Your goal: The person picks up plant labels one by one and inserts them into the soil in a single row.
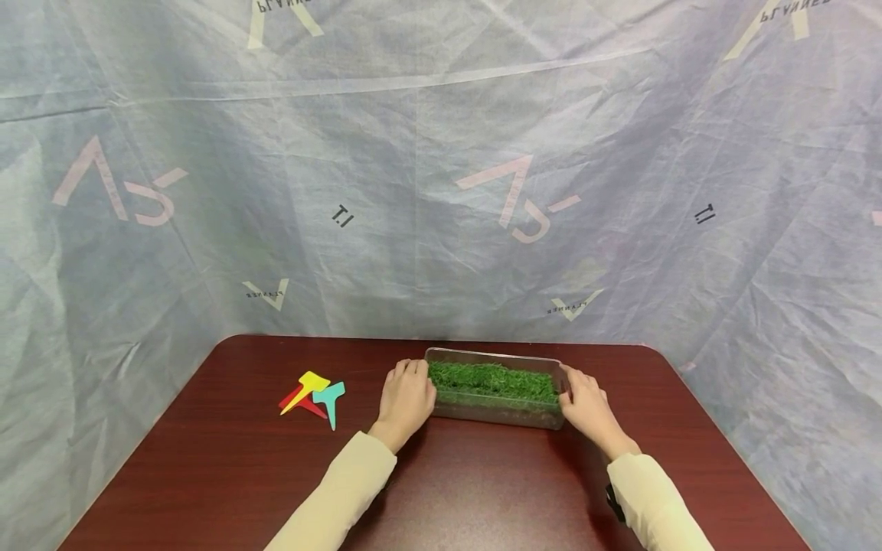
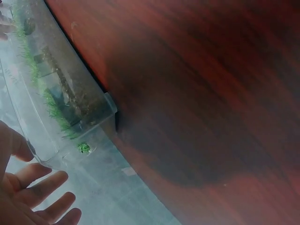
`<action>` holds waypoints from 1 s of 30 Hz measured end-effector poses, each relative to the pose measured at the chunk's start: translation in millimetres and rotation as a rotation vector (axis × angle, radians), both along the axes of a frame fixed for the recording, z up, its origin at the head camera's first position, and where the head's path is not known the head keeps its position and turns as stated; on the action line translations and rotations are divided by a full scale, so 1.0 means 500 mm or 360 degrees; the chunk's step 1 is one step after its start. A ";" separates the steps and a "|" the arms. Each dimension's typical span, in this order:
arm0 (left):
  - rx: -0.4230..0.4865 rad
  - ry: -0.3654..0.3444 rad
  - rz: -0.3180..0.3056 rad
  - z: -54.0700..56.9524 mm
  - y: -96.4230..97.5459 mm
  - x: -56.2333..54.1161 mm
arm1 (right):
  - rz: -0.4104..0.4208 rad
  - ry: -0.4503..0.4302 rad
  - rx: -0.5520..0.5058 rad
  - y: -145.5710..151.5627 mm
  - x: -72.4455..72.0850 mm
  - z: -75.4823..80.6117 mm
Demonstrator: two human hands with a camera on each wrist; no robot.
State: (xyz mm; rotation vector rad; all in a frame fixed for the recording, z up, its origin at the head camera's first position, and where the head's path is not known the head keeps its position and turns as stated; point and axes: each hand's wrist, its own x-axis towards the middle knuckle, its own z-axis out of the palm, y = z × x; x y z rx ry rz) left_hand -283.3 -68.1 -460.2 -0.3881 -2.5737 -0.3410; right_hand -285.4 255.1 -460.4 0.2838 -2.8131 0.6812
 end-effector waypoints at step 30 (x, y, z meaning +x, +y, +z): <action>-0.0054 -0.0119 0.0019 0.012 -0.047 0.086 | 0.0083 0.0173 0.0010 -0.040 0.060 -0.016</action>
